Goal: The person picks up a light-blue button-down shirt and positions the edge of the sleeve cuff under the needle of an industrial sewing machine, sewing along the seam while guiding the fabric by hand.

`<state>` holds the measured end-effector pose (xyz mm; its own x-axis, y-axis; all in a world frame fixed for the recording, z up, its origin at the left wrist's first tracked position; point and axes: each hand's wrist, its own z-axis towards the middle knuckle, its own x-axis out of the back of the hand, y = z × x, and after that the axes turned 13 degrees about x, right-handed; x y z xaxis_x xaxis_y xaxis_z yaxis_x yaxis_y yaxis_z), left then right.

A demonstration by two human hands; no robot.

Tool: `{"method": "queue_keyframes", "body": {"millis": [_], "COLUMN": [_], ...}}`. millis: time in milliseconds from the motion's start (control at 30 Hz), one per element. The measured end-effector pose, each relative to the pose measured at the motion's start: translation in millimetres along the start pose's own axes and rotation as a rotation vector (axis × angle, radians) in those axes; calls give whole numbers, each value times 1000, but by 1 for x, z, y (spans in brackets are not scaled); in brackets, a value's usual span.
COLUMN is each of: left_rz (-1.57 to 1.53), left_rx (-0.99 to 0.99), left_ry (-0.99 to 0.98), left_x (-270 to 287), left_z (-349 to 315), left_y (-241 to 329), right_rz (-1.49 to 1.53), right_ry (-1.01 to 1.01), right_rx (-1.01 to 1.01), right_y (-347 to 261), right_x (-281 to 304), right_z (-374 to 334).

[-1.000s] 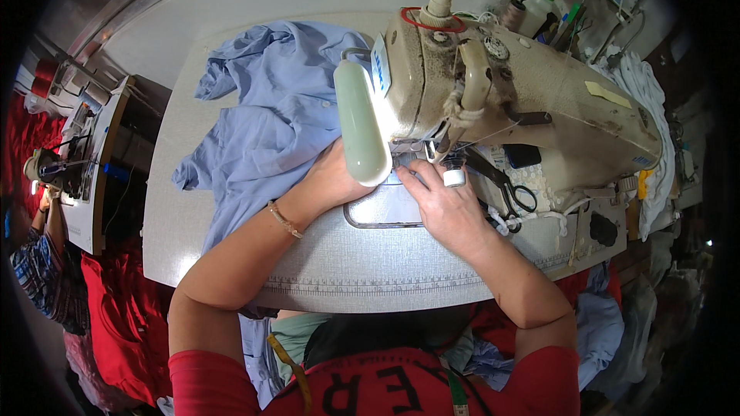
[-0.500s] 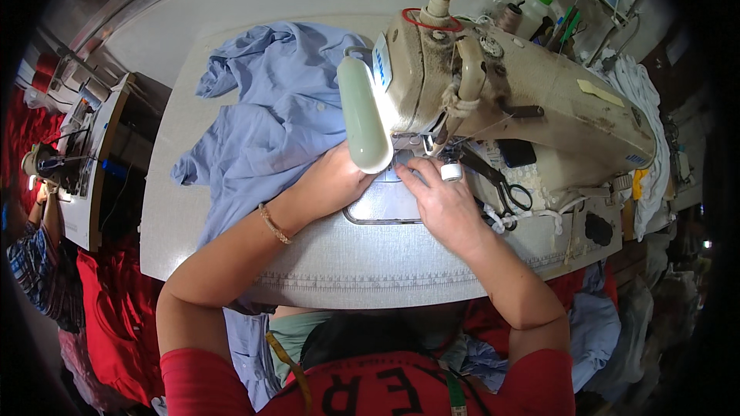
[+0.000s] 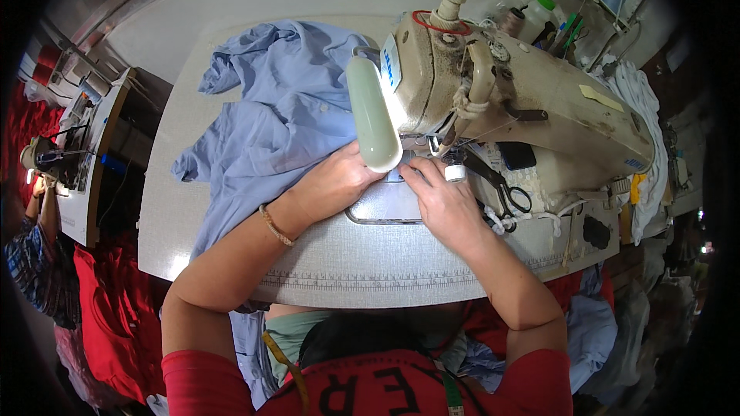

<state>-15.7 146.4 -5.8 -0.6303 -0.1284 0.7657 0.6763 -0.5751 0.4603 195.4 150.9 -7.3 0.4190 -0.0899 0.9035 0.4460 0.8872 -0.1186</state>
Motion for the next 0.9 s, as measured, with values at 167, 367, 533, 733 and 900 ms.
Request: {"method": "queue_keyframes", "body": {"millis": [167, 367, 533, 733, 900], "left_rz": [15, 50, 51, 39, 95], "left_rx": [-19, -39, -52, -74, -34], "left_ry": [2, -17, -58, -41, -68], "left_x": [0, 1, 0, -3, 2], "left_z": [0, 0, 1, 3, 0], "left_y": [0, -2, -5, -10, -8], "right_rz": [6, -15, -19, -105, -20], "right_ry": [-4, -12, -4, -89, 104], "right_rx": [-9, 7, 5, 5, -136], "right_y": [-1, -1, -2, -6, -9], "right_x": [0, 1, 2, 18, 60], "right_z": [-1, 1, -1, -8, -34]}}
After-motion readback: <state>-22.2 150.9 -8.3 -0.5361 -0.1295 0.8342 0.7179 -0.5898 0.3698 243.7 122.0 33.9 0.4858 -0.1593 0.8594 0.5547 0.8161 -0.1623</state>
